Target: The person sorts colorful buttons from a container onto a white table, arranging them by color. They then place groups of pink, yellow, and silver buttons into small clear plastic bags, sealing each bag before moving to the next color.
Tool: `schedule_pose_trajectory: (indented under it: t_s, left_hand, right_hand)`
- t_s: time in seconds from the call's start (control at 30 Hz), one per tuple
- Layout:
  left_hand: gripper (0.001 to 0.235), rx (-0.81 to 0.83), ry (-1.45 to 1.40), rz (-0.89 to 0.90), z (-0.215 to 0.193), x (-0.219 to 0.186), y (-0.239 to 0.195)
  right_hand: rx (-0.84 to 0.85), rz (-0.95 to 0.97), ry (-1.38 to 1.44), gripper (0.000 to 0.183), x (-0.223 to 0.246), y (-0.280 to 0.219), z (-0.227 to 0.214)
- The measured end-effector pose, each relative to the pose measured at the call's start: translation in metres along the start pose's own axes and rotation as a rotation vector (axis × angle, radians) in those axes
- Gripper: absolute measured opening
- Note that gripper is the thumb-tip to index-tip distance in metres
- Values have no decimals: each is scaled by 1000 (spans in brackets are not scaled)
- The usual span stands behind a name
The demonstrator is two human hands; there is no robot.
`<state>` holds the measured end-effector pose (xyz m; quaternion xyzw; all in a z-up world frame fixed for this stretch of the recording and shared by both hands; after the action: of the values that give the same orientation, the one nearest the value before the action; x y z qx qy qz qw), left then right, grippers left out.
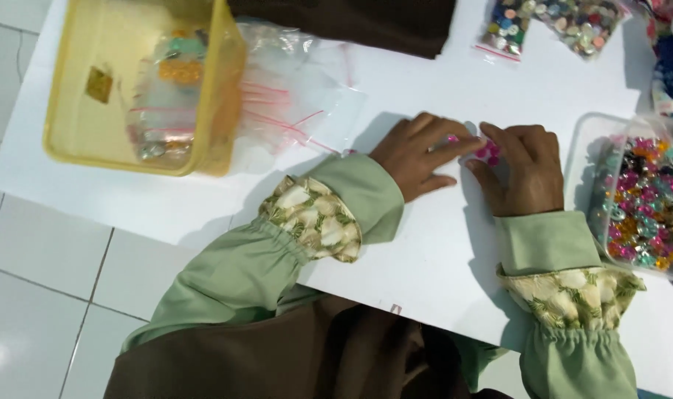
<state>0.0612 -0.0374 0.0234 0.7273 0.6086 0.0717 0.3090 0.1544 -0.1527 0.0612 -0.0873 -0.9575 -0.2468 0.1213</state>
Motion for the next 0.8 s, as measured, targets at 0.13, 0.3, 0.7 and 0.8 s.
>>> schedule_pose_trajectory:
  t_s: [0.13, 0.3, 0.7, 0.8]
  left_hand:
    - [79, 92, 103, -47, -12, -9, -32]
    - [64, 38, 190, -142, -57, 5, -82]
    - [55, -121, 432, -286, -100, 16, -110]
    - [50, -132, 411, -273, -98, 17, -111]
  right_hand:
    - [4, 37, -8, 43, 11, 1, -6]
    - [-107, -80, -188, 36, 39, 9, -20]
    - [33, -52, -36, 34, 102, 106, 66]
    - [-9, 68, -109, 25, 80, 133, 93]
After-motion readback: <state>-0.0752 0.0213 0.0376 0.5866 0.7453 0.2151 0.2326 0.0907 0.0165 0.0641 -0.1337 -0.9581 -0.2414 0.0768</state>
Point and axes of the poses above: each hand's wrist, its own y-axis towards the middle knuckle, its own z-axis out of the palm, x = y × z, the point moved 8 cm from there along y, towards the middle knuckle, and after that the axes turned 1 degree about x, right-handed, at the moved point
